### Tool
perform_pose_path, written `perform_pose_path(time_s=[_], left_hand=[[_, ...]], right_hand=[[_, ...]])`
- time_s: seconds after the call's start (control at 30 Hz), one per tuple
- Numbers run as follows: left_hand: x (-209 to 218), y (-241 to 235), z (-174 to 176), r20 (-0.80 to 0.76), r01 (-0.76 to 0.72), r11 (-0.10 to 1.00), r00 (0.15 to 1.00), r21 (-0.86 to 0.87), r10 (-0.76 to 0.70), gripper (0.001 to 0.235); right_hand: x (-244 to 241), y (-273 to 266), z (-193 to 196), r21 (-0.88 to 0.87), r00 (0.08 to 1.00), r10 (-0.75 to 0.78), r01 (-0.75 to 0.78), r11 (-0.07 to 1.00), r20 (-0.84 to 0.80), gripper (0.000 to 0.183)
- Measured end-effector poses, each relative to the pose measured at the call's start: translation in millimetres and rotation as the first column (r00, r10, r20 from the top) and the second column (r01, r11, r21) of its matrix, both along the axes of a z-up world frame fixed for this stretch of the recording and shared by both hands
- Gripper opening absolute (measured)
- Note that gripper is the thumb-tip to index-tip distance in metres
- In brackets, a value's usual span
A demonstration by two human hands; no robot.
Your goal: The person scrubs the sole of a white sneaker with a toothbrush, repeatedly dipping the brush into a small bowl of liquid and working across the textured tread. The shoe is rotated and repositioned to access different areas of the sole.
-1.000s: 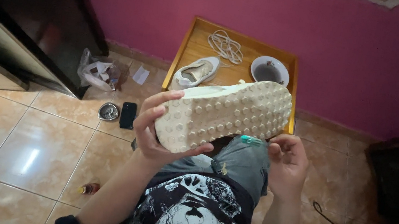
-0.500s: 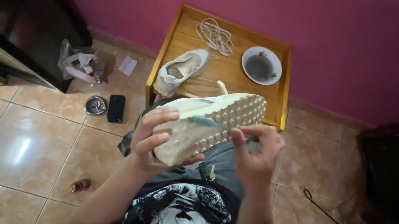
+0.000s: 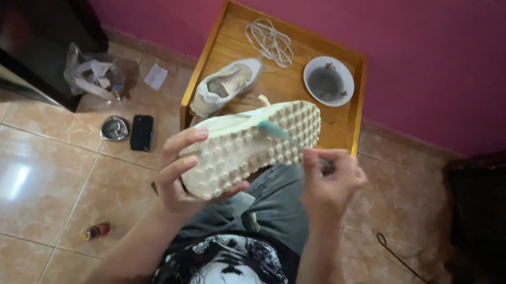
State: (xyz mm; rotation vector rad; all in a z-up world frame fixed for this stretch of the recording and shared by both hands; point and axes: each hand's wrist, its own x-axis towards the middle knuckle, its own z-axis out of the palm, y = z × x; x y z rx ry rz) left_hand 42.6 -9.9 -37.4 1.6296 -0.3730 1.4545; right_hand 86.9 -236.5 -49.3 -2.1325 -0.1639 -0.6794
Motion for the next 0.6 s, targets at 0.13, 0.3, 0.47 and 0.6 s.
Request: perform_pose_path(time_s=[0.13, 0.3, 0.47, 0.6], left_hand=[[3, 0, -1, 0.028, 0.026, 0.999, 0.999, -0.02, -0.025, 0.078], [1, 8, 5, -0.058, -0.045, 0.999, 0.997, -0.006, 0.045, 0.08], [7, 8, -4, -0.095, -0.06, 0.997, 0.994, -0.038, 0.056, 0.083], [6, 9, -2, -0.092, -0.025, 0.999, 0.996, -0.044, 0.021, 0.081]], right_hand=[[-14, 37, 6, 0.057, 0.993, 0.115, -0.115, 0.992, 0.006, 0.03], [7, 0, 5, -0.009, 1.0, 0.001, -0.001, 1.0, -0.028, 0.037], [-7, 34, -30, 0.037, 0.988, 0.15, -0.152, 0.988, 0.041, 0.021], [-4, 0, 3, -0.042, 0.998, 0.051, -0.052, 0.998, -0.038, 0.028]])
